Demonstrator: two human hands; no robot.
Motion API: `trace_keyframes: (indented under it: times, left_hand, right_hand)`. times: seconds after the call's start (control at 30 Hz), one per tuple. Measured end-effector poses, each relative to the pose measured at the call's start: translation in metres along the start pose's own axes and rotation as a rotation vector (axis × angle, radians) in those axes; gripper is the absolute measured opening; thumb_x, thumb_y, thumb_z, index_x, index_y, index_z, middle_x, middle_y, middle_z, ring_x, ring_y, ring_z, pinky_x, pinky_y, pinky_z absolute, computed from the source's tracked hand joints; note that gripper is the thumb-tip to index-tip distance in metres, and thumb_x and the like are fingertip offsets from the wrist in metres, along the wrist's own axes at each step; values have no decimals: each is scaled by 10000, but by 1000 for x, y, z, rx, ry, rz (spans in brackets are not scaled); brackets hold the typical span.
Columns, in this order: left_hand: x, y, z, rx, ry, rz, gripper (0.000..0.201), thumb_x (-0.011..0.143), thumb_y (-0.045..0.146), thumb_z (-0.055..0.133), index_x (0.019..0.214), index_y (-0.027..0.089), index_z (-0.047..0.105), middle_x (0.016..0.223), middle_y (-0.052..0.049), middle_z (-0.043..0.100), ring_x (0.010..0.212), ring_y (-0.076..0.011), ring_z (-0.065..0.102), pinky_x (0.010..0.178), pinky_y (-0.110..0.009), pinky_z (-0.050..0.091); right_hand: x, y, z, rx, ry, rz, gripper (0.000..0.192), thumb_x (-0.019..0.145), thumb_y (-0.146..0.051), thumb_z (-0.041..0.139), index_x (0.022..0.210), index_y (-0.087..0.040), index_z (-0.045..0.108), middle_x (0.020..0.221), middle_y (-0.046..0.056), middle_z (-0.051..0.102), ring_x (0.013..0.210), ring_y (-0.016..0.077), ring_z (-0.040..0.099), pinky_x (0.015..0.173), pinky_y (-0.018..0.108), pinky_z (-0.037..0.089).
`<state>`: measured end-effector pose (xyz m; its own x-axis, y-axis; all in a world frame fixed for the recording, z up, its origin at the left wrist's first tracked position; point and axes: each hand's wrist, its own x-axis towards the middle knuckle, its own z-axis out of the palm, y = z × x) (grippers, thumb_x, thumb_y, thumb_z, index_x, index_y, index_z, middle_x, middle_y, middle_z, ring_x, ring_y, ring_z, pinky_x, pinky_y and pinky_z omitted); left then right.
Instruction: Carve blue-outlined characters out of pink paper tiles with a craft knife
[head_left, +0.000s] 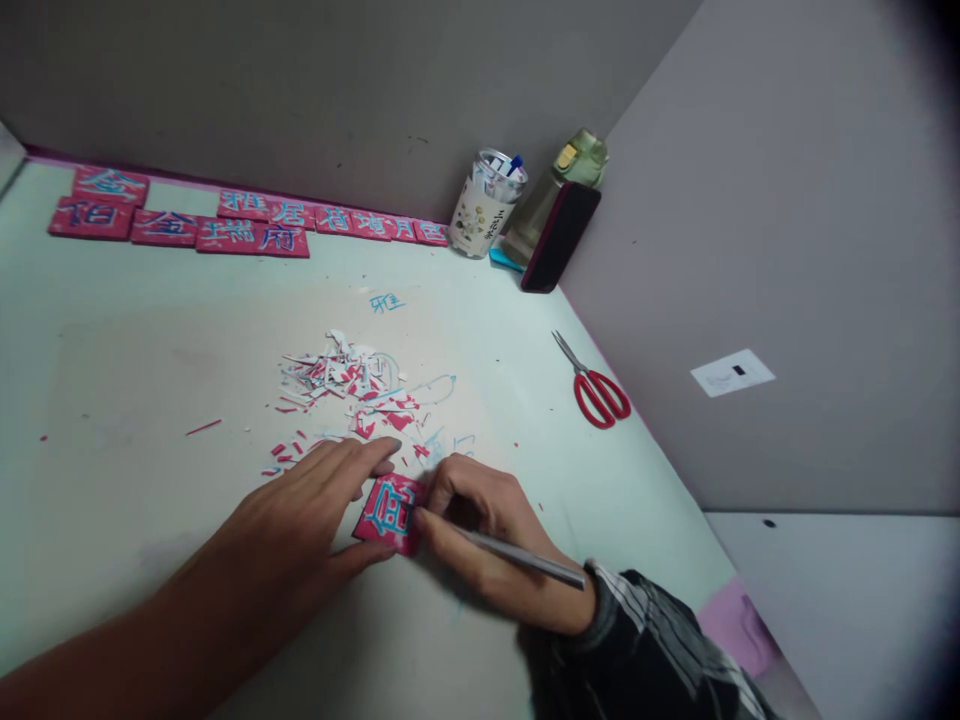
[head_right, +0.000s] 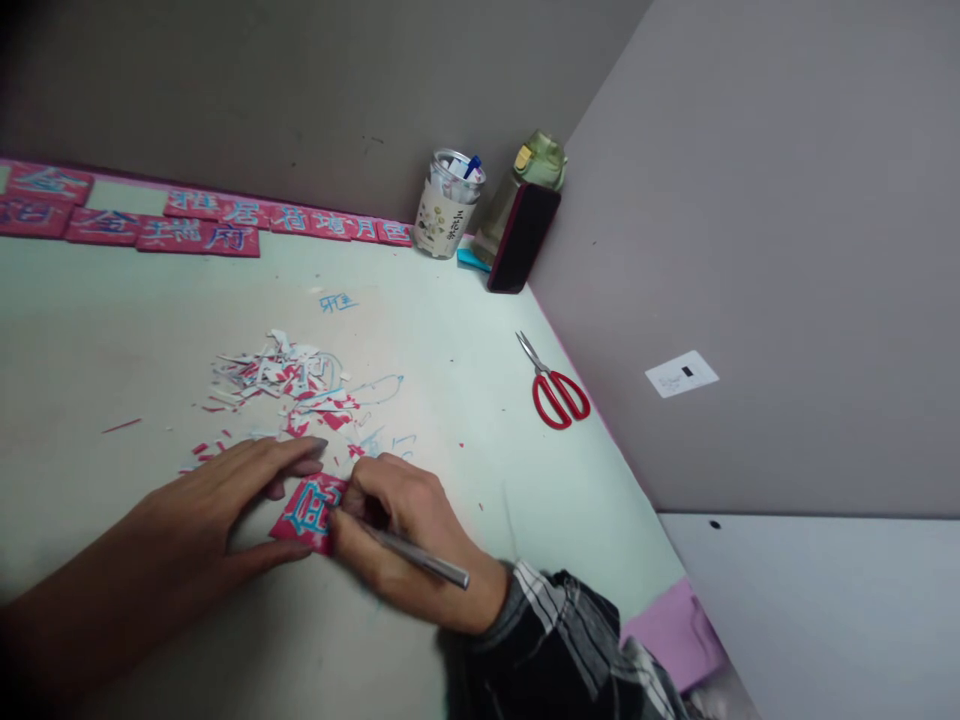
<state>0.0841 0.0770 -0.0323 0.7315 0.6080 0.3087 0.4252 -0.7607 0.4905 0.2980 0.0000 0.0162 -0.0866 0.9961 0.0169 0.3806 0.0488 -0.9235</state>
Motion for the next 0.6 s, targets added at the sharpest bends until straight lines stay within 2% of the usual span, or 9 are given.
trace_keyframes:
  times: [0.13, 0.23, 0.33, 0.43, 0.5, 0.6]
  left_hand:
    - [-1, 4, 2, 80, 20, 15, 513, 1017, 471, 595, 1427, 195, 457, 1229, -168, 754, 1083, -366, 772, 770, -482, 671]
    - [-1, 6, 2, 109, 7, 9, 594, 948, 442, 698, 1430, 207, 443, 1180, -145, 738, 1018, -361, 775, 720, -456, 657]
    - [-3, 2, -2, 73, -56, 0, 719, 861, 349, 774, 1471, 231, 412, 1242, -136, 709, 1069, -346, 757, 771, -434, 652]
    - [-6, -2, -6, 14, -139, 24, 750, 867, 279, 742, 1524, 275, 379, 1340, -114, 683, 1164, -309, 733, 842, -392, 646]
    - [-7, -2, -5, 23, -126, 30, 712, 880, 304, 744, 1507, 264, 408, 1341, -123, 690, 1164, -320, 734, 845, -403, 645]
    - [-6, 2, -1, 90, -40, 16, 714, 801, 314, 832, 1422, 207, 496, 1252, -152, 723, 1089, -374, 750, 810, -464, 646]
  right_hand:
    - [-2, 1, -1, 113, 38, 88, 243, 890, -244, 675, 718, -237, 503, 707, -31, 557, 641, 124, 444, 587, 292, 356]
    - [-6, 0, 0, 146, 77, 131, 217, 873, -236, 680, 730, -237, 516, 721, -28, 566, 660, 130, 465, 601, 296, 371]
    - [-10, -1, 3, 153, 110, 128, 216, 890, -246, 676, 742, -237, 519, 725, -24, 579, 660, 131, 476, 597, 294, 374]
    - [-13, -3, 11, 146, 151, 107, 223, 906, -259, 678, 745, -235, 525, 719, -21, 583, 642, 127, 467, 579, 290, 364]
    - [-15, -5, 15, 154, 177, 129, 218, 908, -265, 682, 751, -232, 534, 724, -17, 585, 642, 128, 469, 574, 287, 365]
    - [-18, -7, 21, 183, 212, 187, 212, 912, -281, 678, 760, -231, 539, 747, -3, 595, 660, 135, 483, 572, 285, 368]
